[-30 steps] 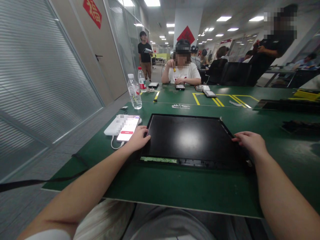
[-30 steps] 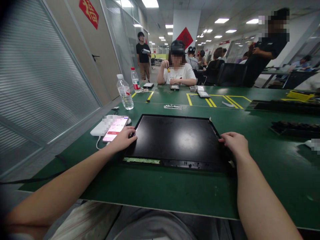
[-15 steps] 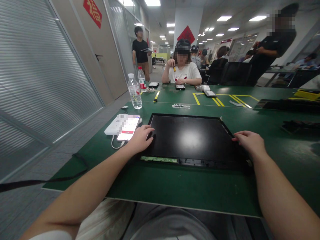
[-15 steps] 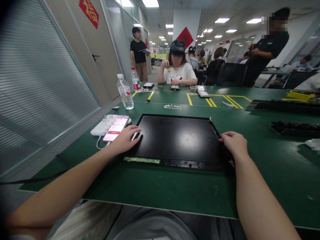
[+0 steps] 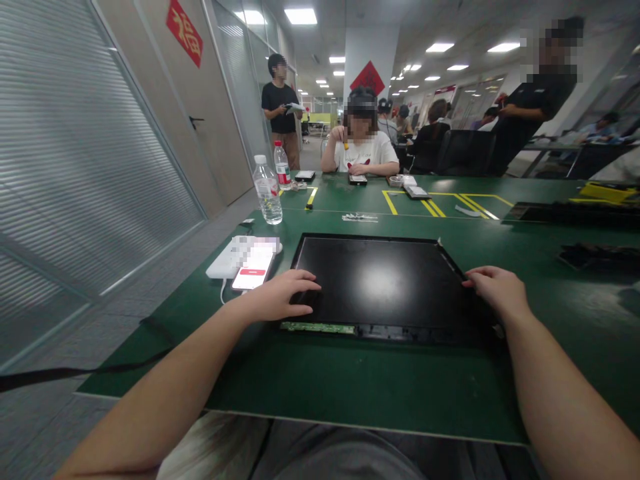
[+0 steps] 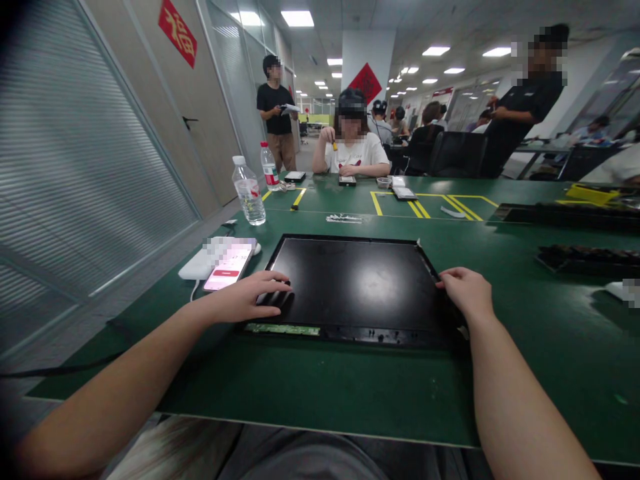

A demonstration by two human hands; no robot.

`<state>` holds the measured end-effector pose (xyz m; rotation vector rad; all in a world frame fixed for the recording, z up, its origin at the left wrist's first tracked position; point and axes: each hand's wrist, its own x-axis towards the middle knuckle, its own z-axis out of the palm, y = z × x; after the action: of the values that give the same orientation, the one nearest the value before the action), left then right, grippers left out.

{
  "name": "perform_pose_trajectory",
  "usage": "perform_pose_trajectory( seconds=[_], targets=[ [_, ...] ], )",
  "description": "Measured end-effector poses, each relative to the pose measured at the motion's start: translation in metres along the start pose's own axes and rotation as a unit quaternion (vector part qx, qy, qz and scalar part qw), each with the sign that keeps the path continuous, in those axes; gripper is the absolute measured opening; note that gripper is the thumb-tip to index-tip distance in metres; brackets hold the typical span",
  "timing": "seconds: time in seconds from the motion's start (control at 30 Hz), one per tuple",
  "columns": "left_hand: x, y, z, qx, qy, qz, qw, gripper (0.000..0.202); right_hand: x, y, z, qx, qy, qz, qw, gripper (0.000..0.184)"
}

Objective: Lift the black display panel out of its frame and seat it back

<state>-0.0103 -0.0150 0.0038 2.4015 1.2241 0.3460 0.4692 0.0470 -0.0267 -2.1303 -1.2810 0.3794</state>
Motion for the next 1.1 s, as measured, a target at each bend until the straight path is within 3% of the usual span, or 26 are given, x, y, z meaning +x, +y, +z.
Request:
perform_pose_trajectory(
  seconds=[0.27, 0.73, 1.1],
  targets=[
    [-0.001, -0.001, -0.002, 0.021, -0.054, 0.005, 0.998, 0.051, -0.002, -0.001, 0.001, -0.006, -0.005, 0.003, 1.0, 0.014],
    [-0.004, -0.004, 0.001, 0.007, -0.062, 0.018, 0.998, 0.051, -0.002, 0.009, 0.008, -0.003, 0.014, -0.014, 1.0, 0.019],
    [-0.007, -0.013, -0.007, -0.046, -0.084, 0.01, 0.995, 0.058, 0.002, 0.009, 0.009, -0.129, -0.019, -0.068, 0.989, 0.03]
  ],
)
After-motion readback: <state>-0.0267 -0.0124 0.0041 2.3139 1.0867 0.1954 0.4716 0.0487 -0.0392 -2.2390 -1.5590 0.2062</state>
